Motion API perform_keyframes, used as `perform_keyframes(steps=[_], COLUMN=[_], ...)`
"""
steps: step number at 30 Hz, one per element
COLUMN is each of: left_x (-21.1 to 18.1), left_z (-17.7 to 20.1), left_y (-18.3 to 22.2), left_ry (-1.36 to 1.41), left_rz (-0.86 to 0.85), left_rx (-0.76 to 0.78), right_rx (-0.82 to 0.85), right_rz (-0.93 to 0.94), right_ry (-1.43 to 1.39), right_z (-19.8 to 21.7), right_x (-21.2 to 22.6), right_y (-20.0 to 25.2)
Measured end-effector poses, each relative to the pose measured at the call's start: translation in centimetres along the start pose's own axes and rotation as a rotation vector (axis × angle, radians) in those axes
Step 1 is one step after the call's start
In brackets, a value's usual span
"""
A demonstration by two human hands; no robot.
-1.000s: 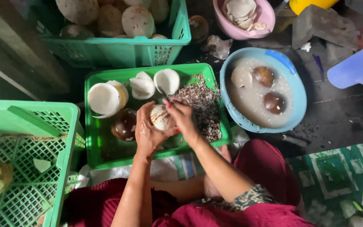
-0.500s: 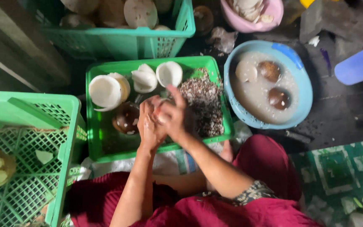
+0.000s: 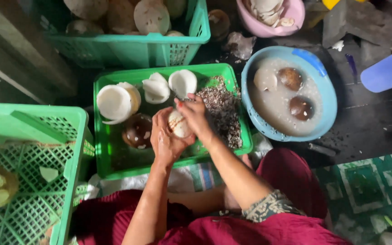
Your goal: Peeling the brown skin off a coconut using a small knife
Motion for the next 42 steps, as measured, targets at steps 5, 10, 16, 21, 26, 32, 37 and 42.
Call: perform_keyframes(steps=[5,10,16,21,26,32,37,42], left_x=[3.0,-1.4,-0.2,-0.3,-0.6,-0.7,-0.3,0.0], left_z=[-1.2,0.4,0.5,0.8,0.8,0.9,0.6,0.7], left_y=[-0.3,-0.1,0.1,0.2,0.1,0.4,0.2,0.4], left_ry=[0.026,-0.018,-0.038,0.014,0.010,0.031,0.030,0.028], left_rz=[-0.050,0.027,0.146,0.292,0.319,0.329,0.322,0.330], left_rx=[-0.020,-0.031,-0.038,0.023,0.044,0.059,0.045,0.047], right_rx=[0.001,0.000,-0.149,-0.075,0.059,0.093,0.037,0.056], right_rz=[0.185,-0.054,0.059,-0.294,-0.226,-0.170,-0.145,-0.190], right_ry=[0.303,-0.274,-0.189,0.271,0.651,0.698,0.693,0.709], right_z=[2.6,0.6,1.4,4.6,3.1,2.1,1.4,1.7], right_x=[8.3,1.6,0.9,-3.2,-7.9,-9.0,-10.0,-9.7], right_y=[5.4,0.5,4.5,8.1,8.4,8.0,7.7,7.8])
Point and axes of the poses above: each hand's wrist, its own y-axis away from the middle knuckle, its own z-axis out of the back of the hand, x = y × z, the point moved 4 cm from there along -y, towards the middle knuckle, and after that the axes turned 7 degrees about y, right-handed, at the moved point
